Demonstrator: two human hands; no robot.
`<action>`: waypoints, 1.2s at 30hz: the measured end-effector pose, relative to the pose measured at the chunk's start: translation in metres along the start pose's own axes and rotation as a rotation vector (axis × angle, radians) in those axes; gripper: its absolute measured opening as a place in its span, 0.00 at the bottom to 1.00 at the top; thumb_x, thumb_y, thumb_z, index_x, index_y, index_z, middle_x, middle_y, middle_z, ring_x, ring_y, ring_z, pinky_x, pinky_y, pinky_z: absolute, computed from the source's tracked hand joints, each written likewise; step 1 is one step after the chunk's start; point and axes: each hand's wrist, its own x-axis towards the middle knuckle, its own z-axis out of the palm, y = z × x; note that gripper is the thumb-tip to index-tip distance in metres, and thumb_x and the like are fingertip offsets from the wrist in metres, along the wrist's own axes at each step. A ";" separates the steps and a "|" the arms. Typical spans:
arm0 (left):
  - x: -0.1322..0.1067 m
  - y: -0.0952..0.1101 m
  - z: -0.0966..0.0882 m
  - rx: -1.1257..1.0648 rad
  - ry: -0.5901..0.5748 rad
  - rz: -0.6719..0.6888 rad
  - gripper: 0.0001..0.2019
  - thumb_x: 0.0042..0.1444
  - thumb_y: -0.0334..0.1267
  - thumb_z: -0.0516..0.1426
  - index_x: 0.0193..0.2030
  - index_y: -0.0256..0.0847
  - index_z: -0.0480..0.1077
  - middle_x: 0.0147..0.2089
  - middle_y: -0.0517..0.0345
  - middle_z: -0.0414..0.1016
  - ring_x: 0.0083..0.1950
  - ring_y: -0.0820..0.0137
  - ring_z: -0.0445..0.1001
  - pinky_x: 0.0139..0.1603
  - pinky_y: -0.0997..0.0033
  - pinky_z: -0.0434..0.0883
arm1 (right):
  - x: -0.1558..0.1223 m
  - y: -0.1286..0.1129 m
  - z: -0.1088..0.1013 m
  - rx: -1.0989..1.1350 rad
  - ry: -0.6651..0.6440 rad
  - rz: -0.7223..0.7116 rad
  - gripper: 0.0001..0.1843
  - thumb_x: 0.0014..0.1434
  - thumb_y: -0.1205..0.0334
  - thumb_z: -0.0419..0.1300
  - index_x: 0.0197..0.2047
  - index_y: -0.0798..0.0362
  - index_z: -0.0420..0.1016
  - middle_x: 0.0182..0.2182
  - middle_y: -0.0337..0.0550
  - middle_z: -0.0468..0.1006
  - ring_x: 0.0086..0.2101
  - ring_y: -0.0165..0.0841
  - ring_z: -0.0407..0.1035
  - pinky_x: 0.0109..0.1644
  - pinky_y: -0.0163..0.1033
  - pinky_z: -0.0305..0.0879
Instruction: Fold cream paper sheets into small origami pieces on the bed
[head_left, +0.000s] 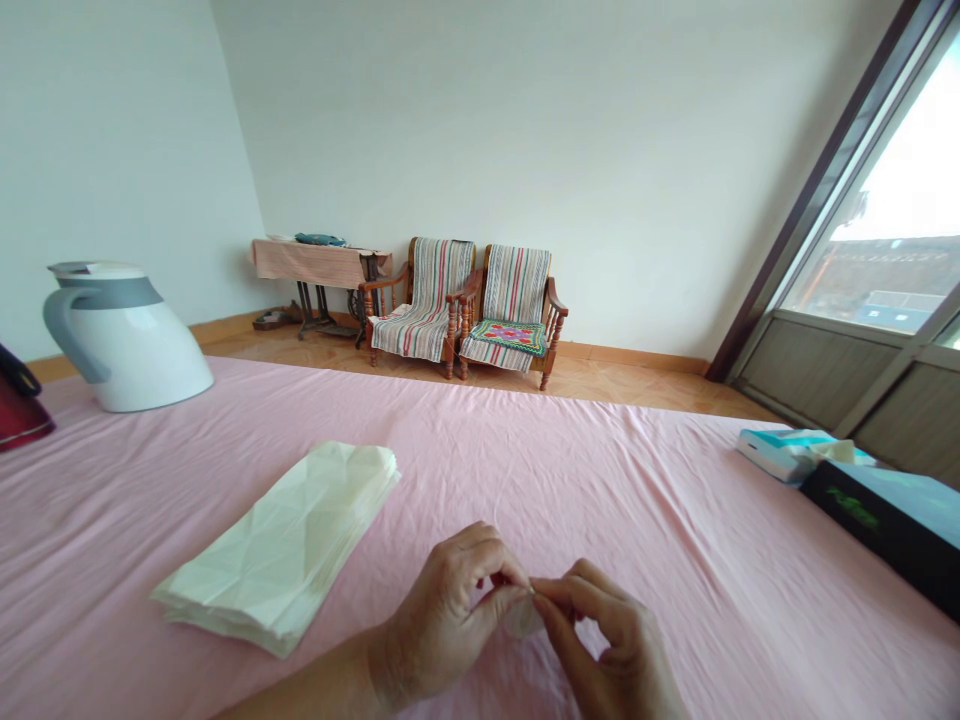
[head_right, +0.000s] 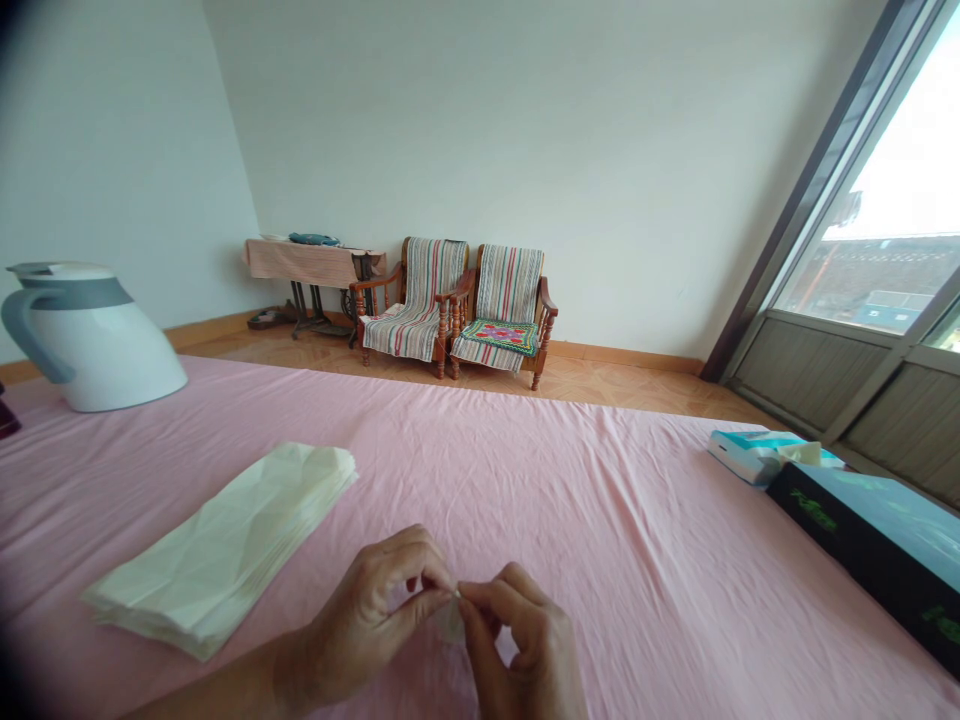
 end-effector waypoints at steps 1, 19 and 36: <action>0.000 0.000 0.000 -0.006 0.002 -0.013 0.06 0.58 0.29 0.58 0.29 0.37 0.71 0.28 0.57 0.70 0.32 0.71 0.69 0.32 0.75 0.64 | 0.001 0.000 0.000 0.005 0.007 0.005 0.12 0.62 0.55 0.57 0.34 0.50 0.81 0.23 0.39 0.72 0.25 0.30 0.69 0.29 0.32 0.65; -0.002 -0.016 -0.011 0.104 -0.001 -0.224 0.05 0.59 0.31 0.52 0.32 0.39 0.66 0.29 0.60 0.70 0.30 0.72 0.68 0.33 0.74 0.64 | 0.009 0.019 -0.014 -0.145 0.006 0.023 0.10 0.61 0.60 0.56 0.30 0.50 0.75 0.24 0.38 0.70 0.26 0.31 0.65 0.30 0.33 0.64; -0.005 -0.015 -0.009 0.161 -0.029 -0.156 0.06 0.55 0.25 0.53 0.31 0.40 0.66 0.29 0.63 0.71 0.31 0.74 0.69 0.35 0.76 0.65 | 0.004 0.015 -0.011 -0.374 -0.145 -0.245 0.21 0.59 0.67 0.53 0.55 0.46 0.61 0.47 0.47 0.69 0.47 0.39 0.69 0.49 0.45 0.70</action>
